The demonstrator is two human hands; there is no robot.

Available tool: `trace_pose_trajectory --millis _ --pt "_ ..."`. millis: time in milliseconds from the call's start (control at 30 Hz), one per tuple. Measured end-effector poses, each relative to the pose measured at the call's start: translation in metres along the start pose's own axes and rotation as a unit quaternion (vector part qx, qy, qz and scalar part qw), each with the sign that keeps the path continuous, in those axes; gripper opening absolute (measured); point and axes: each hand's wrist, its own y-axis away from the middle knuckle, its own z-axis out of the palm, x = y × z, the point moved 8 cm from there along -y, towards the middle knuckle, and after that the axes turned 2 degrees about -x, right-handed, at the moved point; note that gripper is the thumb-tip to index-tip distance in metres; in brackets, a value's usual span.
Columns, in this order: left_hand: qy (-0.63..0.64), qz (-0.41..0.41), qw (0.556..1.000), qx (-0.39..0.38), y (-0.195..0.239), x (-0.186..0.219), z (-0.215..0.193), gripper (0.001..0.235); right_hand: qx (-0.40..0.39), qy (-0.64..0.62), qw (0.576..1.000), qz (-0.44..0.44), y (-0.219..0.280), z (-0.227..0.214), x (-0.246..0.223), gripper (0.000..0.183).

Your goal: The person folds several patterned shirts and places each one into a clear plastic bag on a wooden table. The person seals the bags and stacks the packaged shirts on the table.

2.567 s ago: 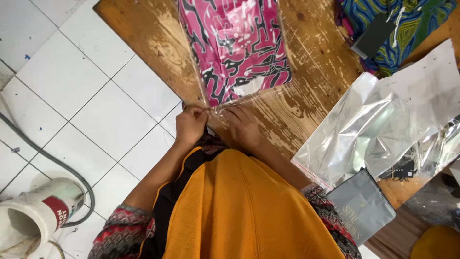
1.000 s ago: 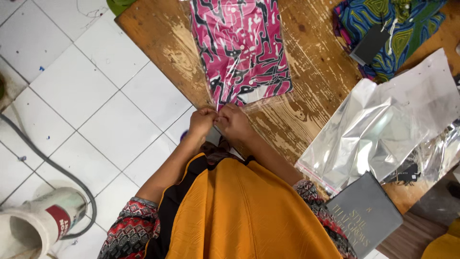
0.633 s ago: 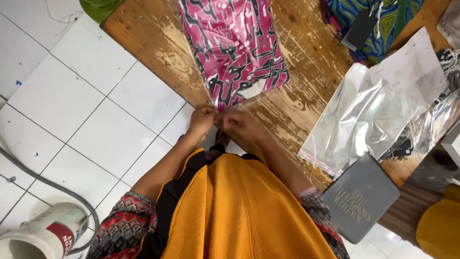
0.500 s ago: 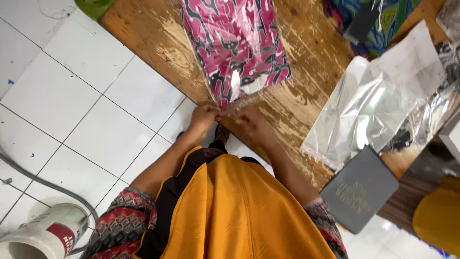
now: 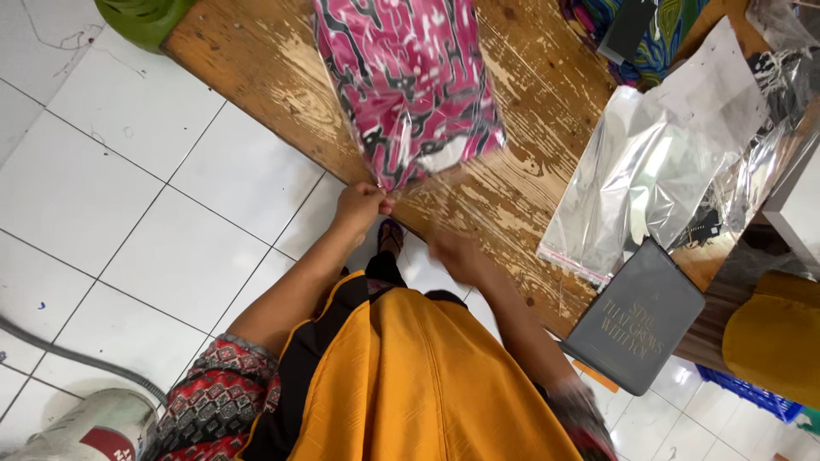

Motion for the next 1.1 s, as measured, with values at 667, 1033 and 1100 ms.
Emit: trace_pose_trajectory --millis 667,1033,1100 --pt "-0.606 0.559 0.561 -0.076 0.14 0.115 0.025 0.021 0.356 0.283 0.885 -0.104 0.078 -0.049 0.0 0.049" --pt "-0.514 0.563 0.647 0.005 0.141 0.133 -0.006 0.009 0.33 0.218 0.895 -0.204 0.015 -0.101 0.033 0.02" --pt "-0.509 0.531 0.677 0.03 0.131 0.138 -0.012 0.011 0.31 0.162 0.911 -0.219 0.002 -0.11 0.04 0.017"
